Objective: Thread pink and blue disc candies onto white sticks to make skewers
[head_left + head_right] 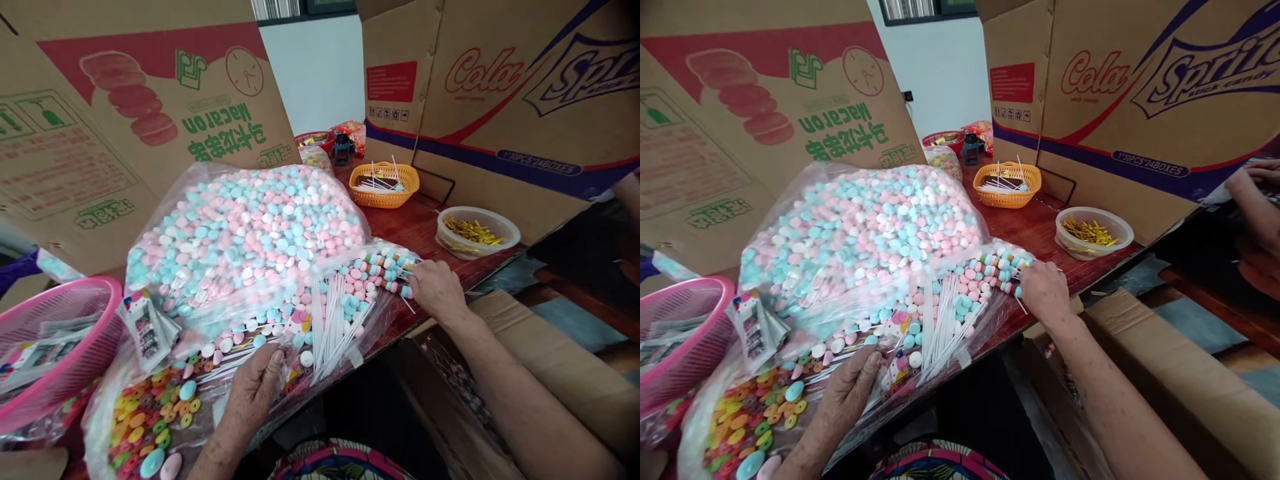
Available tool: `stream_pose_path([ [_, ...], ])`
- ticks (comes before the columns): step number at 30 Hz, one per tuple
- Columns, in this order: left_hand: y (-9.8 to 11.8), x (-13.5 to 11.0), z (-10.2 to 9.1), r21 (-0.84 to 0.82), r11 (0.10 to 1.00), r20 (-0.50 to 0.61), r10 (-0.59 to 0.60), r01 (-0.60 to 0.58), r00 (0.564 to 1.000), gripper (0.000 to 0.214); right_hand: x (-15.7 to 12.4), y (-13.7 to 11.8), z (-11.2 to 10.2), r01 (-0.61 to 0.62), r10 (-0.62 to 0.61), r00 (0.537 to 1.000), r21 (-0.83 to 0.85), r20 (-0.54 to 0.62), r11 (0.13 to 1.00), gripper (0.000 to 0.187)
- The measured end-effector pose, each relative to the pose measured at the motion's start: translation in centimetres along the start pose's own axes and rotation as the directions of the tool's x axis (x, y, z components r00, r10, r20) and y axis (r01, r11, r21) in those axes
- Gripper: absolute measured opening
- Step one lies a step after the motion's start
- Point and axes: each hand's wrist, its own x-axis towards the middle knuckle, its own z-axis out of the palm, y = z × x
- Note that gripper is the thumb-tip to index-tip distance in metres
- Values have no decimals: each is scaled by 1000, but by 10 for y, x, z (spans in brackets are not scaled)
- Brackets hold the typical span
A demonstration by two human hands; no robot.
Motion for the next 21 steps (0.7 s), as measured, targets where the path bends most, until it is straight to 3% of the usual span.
stream_pose_path([
  [3,-2,-2,-1,19,995,-64,97,-96,993,29,11,1,6,50,-44,998,-152,40,987,23],
  [7,-3,-8,-7,71,981,-65,184,-179,981,26,19,5,12,156,-136,986,-240,98,958,21],
  [11,-4,-14,-16,122,960,-87,262,-250,961,24,24,25,-12,230,-223,973,-243,58,942,23],
  [14,-5,-16,-19,150,950,-80,290,-276,954,24,12,25,-39,391,-392,917,-37,-73,920,28],
  [17,-4,-16,-21,163,950,-30,275,-267,961,26,-20,-5,-56,563,-509,825,277,-247,779,19],
  [19,-3,-15,-22,166,950,7,267,-265,964,28,-43,-36,-55,537,-474,844,416,-252,734,13],
  [21,-1,-16,-21,166,952,44,255,-259,966,29,-62,-69,-44,358,-324,930,614,-170,704,12],
])
